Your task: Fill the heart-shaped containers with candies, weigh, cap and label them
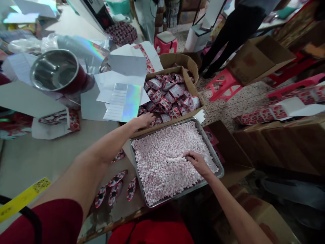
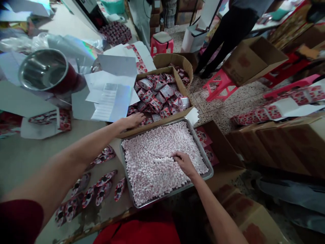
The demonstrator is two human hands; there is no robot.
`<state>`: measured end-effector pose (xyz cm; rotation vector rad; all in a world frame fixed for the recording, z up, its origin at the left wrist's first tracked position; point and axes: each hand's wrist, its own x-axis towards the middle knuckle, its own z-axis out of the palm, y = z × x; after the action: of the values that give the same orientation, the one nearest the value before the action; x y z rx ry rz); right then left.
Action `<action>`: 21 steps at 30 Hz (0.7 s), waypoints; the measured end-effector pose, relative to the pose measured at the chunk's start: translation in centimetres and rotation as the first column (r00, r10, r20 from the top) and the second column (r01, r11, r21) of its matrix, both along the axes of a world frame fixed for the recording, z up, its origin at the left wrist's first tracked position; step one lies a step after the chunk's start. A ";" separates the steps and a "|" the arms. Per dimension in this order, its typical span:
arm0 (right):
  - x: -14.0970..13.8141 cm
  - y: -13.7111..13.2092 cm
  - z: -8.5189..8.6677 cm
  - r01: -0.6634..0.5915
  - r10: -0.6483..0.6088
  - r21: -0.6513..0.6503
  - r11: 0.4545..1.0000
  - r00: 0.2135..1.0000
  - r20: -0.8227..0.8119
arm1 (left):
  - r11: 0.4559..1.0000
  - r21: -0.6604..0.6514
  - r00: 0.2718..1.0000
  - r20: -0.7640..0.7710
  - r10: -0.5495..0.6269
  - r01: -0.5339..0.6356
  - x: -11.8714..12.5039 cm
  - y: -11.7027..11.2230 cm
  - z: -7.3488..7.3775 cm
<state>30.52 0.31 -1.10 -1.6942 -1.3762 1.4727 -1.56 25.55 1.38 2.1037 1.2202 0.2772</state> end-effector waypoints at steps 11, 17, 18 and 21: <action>0.5 1.8 10.0 0.133 -0.133 0.008 0.991 0.989 -0.060 | 0.974 0.135 0.941 0.309 0.135 -0.184 -1.0 -11.3 5.7; 0.1 3.9 12.4 -0.001 -0.007 0.081 0.997 0.994 0.106 | 0.975 0.072 0.936 0.303 0.179 -0.210 2.0 -20.4 3.6; -0.1 4.1 12.3 -0.044 0.025 0.104 0.994 0.984 0.179 | 0.976 0.051 0.935 0.301 0.189 -0.213 2.3 -21.2 3.0; -1.4 4.3 12.4 -0.222 0.133 0.158 0.962 0.889 0.439 | 0.980 0.020 0.944 0.272 0.186 -0.199 3.1 -22.8 1.4</action>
<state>29.11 4.57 11.29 -1.8624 -1.8878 1.0329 1.55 2.73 2.76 1.9107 1.2641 0.6641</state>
